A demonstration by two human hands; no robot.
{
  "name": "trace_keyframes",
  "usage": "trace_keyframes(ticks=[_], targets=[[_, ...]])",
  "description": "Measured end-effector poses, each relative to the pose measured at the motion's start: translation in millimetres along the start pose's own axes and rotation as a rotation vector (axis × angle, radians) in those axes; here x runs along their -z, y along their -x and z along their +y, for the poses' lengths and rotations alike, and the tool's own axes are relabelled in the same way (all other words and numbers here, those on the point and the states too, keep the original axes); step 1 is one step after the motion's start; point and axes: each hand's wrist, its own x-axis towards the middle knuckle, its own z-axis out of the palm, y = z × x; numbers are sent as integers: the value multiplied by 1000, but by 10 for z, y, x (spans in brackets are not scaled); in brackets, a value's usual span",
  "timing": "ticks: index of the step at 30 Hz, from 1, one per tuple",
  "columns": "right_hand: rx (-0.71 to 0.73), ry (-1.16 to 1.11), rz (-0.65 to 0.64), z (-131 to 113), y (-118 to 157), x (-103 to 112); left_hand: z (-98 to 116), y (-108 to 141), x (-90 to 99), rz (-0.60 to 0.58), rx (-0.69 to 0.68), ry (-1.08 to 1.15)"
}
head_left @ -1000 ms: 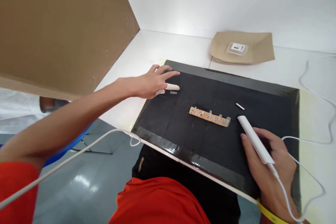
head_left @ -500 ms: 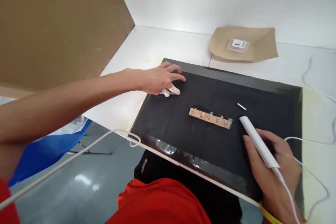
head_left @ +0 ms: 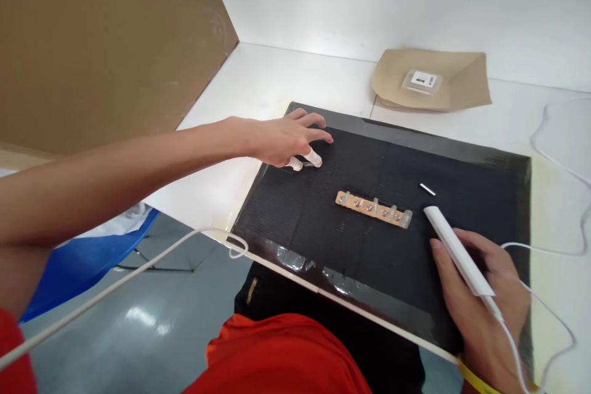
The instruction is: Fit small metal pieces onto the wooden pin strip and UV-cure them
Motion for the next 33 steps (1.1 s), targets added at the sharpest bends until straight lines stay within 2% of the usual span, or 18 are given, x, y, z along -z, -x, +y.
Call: trace_keyframes(ticks=[4,10,14,17,20,25,29,33], targets=[[7,-4,-2,12,-2,-5,-38,-3,6,77,-32,62],[71,15,4,9,-17,-1,19,78,131,107,-34,108],[109,4,11,17,-28,-5,187,153,239,133,-30,144],[126,-9,7,50,-36,-20,399,171,258,234,-53,195],[140,-48,-5,81,-35,-37,651,134,175,359,-72,224],[172,-99,-26,82,-23,-38,955,-26,-81,411,-16,182],[209,-106,-29,73,-20,-27,1013,-167,-195,400,-16,174],[216,-114,-40,68,-19,-18,1003,-265,-188,339,-30,165]])
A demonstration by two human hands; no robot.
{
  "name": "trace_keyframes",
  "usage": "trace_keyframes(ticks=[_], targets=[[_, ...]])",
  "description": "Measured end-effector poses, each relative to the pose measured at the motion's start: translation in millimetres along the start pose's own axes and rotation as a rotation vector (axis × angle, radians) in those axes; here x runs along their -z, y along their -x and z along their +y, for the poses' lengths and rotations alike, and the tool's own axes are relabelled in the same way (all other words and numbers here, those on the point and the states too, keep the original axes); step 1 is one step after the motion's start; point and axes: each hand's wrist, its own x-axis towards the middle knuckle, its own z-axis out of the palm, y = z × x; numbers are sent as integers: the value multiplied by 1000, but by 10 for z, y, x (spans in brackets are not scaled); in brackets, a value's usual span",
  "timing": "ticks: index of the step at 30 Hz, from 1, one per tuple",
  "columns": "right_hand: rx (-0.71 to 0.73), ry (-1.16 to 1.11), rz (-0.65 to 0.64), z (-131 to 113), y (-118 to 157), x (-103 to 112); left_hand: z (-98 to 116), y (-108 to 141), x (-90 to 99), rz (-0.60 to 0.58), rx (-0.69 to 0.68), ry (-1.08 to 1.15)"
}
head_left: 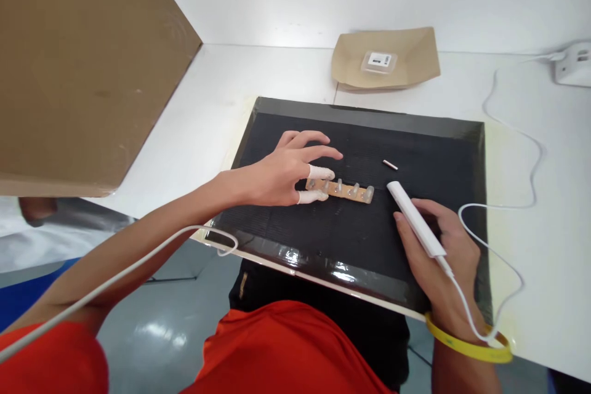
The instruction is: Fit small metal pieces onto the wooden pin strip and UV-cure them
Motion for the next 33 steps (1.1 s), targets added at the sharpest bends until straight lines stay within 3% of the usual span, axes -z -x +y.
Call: trace_keyframes(ticks=[12,21,25,28,33], targets=[[-16,-25,-12,-46,0,11,-55,-58,-12,-79,-26,30],[-23,-22,-13,-56,3,20,-35,33,59,-30,24,36],[-40,-26,37,-35,18,11,-136,249,18,61,156,51],[-8,-32,50,-23,10,7,-245,374,-125,186,311,88],[45,-57,74,-17,-15,-5,-383,145,-394,500,459,70]])
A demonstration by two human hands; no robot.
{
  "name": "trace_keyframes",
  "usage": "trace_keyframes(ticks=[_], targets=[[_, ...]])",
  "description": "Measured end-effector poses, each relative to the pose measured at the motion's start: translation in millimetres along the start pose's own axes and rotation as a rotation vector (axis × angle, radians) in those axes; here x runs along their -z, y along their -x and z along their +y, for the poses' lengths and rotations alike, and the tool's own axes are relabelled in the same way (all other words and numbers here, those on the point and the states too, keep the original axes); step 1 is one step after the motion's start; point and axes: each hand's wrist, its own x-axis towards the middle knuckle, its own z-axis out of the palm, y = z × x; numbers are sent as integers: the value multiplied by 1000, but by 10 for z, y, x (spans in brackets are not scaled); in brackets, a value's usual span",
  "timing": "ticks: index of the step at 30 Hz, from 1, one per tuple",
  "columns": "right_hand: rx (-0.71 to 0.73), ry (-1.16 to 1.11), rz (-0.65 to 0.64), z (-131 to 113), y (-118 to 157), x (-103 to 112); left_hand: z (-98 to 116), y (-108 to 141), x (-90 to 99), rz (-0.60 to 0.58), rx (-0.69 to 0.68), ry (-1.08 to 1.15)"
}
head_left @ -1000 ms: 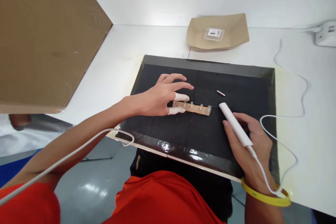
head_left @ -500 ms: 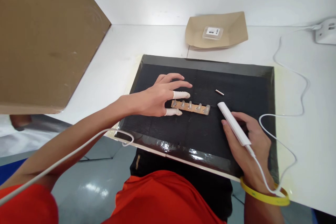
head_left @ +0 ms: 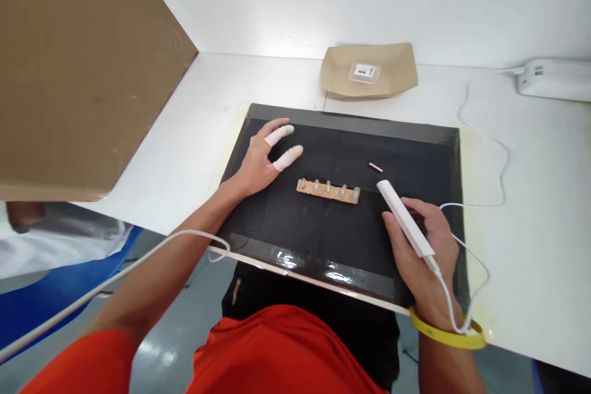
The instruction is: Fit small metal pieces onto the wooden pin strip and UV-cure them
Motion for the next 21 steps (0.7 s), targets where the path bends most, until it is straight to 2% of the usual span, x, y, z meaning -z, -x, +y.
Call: trace_keyframes(ticks=[2,7,12,16,21], targets=[[-4,-20,29,7,4,-8,3,-149,-146,72,11,-19],[29,-49,81,-2,18,2,-71,-401,-351,114,-24,-132],[83,14,76,-20,-14,13,-148,-349,-320,202,-4,-130],[205,193,73,33,-16,10,-97,-289,-255,249,-14,-115],[320,448,-85,86,-6,108,-45,-282,-239,260,20,-105]])
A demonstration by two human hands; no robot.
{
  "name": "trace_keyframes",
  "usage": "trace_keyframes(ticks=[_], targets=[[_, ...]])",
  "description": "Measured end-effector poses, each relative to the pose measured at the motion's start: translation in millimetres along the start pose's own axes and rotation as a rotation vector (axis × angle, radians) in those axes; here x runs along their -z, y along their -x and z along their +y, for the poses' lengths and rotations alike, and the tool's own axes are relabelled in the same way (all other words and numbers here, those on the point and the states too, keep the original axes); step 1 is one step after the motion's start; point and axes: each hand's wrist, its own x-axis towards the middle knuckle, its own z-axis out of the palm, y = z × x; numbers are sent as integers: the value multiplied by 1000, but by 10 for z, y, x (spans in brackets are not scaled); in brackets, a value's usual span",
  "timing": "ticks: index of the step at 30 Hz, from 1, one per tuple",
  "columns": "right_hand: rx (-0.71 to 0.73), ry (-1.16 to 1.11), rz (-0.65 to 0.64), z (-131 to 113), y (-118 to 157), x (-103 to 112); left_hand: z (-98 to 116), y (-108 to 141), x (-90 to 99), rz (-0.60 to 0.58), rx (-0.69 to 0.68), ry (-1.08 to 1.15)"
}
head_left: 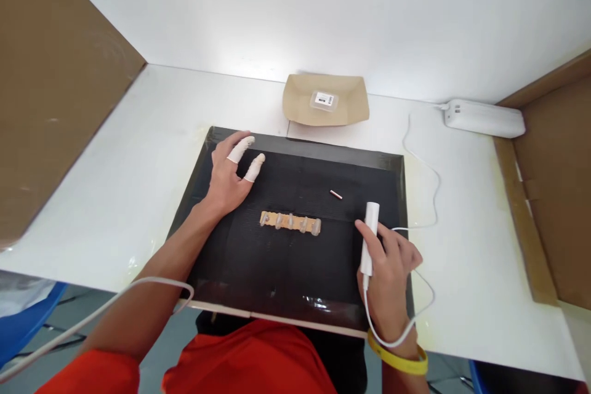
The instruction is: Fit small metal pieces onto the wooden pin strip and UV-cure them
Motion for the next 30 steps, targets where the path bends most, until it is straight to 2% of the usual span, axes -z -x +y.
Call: trace_keyframes(ticks=[4,9,12,17,19,24,27,30], targets=[[58,96,-71,105,-45,48,-46,-9,-49,35,6,58],[125,150,-88,216,-91,-5,-128,-25,-127,109,1,99],[71,203,-41,202,-42,-68,-157,-33,-160,118,10,120],[-63,219,155,38,150,-237,-152,-39,-210,74,38,130],[-178,131,186,-59,210,-268,-146,-38,-226,68,31,124],[-620,-389,116,-215,282,-108,-131,-44,-240,37,7,96],[-728,-550,29,-161,324,82,-104,-57,-233,-10,-18,71],[-798,-813,-129,-27,365,292,-60,-72,-216,-57,-43,47]])
